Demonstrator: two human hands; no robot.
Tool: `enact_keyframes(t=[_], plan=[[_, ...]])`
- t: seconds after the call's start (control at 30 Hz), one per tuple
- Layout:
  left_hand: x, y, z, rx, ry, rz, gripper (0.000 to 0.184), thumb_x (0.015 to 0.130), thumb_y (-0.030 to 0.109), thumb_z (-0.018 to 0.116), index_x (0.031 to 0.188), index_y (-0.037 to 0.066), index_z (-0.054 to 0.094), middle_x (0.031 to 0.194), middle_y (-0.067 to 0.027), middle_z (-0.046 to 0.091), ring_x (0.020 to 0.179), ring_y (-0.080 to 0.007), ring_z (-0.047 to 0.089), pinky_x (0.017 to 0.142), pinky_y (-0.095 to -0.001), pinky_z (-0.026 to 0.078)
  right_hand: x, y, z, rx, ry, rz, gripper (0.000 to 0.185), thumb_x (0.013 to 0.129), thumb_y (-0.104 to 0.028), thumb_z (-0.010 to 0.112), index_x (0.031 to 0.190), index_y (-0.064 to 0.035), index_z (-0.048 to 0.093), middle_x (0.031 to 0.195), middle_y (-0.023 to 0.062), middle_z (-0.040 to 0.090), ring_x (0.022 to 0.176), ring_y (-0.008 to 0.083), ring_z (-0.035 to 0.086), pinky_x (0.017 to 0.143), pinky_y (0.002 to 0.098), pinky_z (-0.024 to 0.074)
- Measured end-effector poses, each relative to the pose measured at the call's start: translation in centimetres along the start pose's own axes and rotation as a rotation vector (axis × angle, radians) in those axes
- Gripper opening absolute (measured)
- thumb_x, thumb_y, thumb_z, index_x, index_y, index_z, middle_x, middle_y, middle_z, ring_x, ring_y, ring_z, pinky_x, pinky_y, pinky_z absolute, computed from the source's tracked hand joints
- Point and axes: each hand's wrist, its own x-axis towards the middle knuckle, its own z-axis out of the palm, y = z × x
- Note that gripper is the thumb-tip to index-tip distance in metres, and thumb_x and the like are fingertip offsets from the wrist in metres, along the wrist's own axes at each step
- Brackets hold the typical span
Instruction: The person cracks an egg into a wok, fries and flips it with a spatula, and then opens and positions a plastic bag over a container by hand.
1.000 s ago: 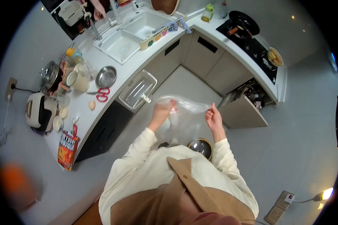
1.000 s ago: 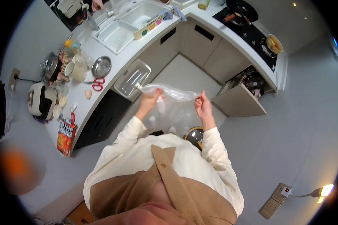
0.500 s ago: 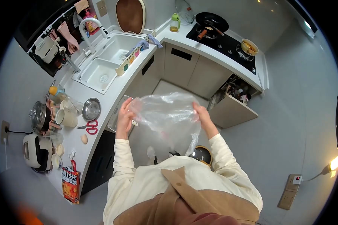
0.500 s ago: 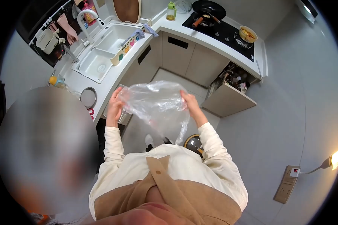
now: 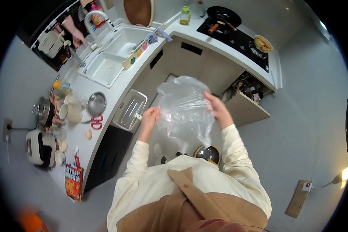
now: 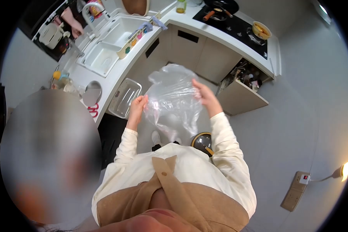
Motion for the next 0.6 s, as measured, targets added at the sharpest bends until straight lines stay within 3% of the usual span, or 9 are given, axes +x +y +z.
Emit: enact_keyframes(t=[0.03, 0.07, 0.1, 0.2, 0.33, 0.4, 0.5, 0.57, 0.6], plan=[[-0.4, 1.0, 0.3, -0.037, 0.068, -0.023, 0.024, 0.089, 0.029, 0.057, 0.078, 0.009, 0.06, 0.062, 0.0053, 0.048, 0.054, -0.0042, 0.041, 0.05, -0.0196, 0.032, 0.0, -1.4, -2.5, 0.062, -0.366, 0.002, 0.021, 0.088, -0.032, 0.057, 0.083, -0.0116, 0.056, 0.062, -0.0053, 0.051, 0.044, 0.0047, 0.044, 0.035, 0.0188, 0.0357], [-0.5, 1.5, 0.6, -0.075, 0.135, -0.045, 0.025, 0.089, 0.031, 0.056, 0.077, 0.009, 0.06, 0.062, 0.0055, 0.047, 0.053, -0.0043, 0.04, 0.049, -0.0195, 0.032, 0.4, -1.4, -3.2, 0.273, -0.463, -0.112, 0.025, 0.09, -0.032, 0.054, 0.098, -0.0087, 0.054, 0.078, -0.0007, 0.057, 0.06, 0.0081, 0.054, 0.045, 0.0224, 0.0454], [0.0, 0.9, 0.6, -0.179, 0.144, -0.02, 0.028, 0.089, 0.033, 0.056, 0.077, 0.008, 0.06, 0.062, 0.0055, 0.047, 0.053, -0.0043, 0.039, 0.049, -0.0197, 0.032, -3.3, -2.2, 0.5, 0.357, -0.424, -0.245, 0.043, 0.088, -0.036, 0.056, 0.116, -0.0055, 0.046, 0.099, 0.0052, 0.057, 0.08, 0.0135, 0.058, 0.061, 0.0287, 0.0509], [2.0, -1.5, 0.8, -0.335, 0.124, -0.012, 0.034, 0.089, 0.04, 0.054, 0.078, 0.008, 0.06, 0.065, 0.0049, 0.048, 0.055, -0.0046, 0.04, 0.05, -0.02, 0.033, -7.1, 0.9, 4.6, -0.004, -0.413, -0.402, 0.055, 0.082, -0.033, 0.063, 0.125, -0.0077, 0.041, 0.117, 0.0088, 0.053, 0.093, 0.0173, 0.056, 0.076, 0.0338, 0.049], [0.4, -0.4, 5.9, -0.395, 0.055, -0.105, 0.042, 0.087, 0.048, 0.053, 0.094, 0.007, 0.058, 0.08, 0.0004, 0.059, 0.066, -0.0072, 0.054, 0.058, -0.0207, 0.043, -0.8, 8.1, 4.3, -0.609, -0.243, -0.489, 0.024, 0.081, -0.018, 0.061, 0.101, -0.0054, 0.06, 0.093, 0.0031, 0.061, 0.081, 0.0103, 0.054, 0.064, 0.0276, 0.0446], [-0.4, -1.0, 7.3, -0.58, 0.008, -0.164, 0.045, 0.089, 0.037, 0.056, 0.118, 0.004, 0.049, 0.101, -0.0041, 0.059, 0.085, -0.0099, 0.057, 0.074, -0.026, 0.046, -0.3, 8.9, 5.8, -0.711, -0.004, -0.545, 0.013, 0.079, -0.014, 0.061, 0.086, -0.0033, 0.062, 0.08, 0.0004, 0.059, 0.072, 0.009, 0.053, 0.059, 0.0262, 0.0427], [-0.4, -6.6, 9.0, 0.014, 0.171, 0.363, 0.041, 0.087, 0.03, 0.06, 0.118, 0.005, 0.051, 0.094, -0.0042, 0.061, 0.077, -0.0109, 0.06, 0.066, -0.0255, 0.048, -0.3, 11.5, 7.6, -0.521, 0.048, -0.523, 0.017, 0.082, -0.016, 0.059, 0.076, -0.0015, 0.063, 0.072, 0.0001, 0.059, 0.064, 0.0093, 0.052, 0.056, 0.0246, 0.0417], [-2.4, -4.3, 7.1, -0.082, 0.158, 0.062, 0.036, 0.084, 0.029, 0.063, 0.108, 0.003, 0.056, 0.09, -0.0056, 0.063, 0.068, -0.0122, 0.059, 0.062, -0.0267, 0.05, -0.6, 11.0, 6.9, -0.614, 0.036, -0.347, 0.02, 0.084, -0.018, 0.058, 0.077, -0.0005, 0.064, 0.073, 0.0013, 0.06, 0.065, 0.0092, 0.053, 0.058, 0.024, 0.0422], [-3.2, -3.3, 6.0, -0.139, 0.142, -0.085, 0.034, 0.083, 0.028, 0.064, 0.102, 0.001, 0.059, 0.089, -0.0064, 0.063, 0.063, -0.0128, 0.059, 0.06, -0.0272, 0.05, -0.5, 11.2, 6.3, -0.446, -0.052, -0.316, 0.021, 0.087, -0.017, 0.055, 0.079, 0.0002, 0.064, 0.08, 0.0049, 0.063, 0.074, 0.0105, 0.055, 0.064, 0.0245, 0.0439]])
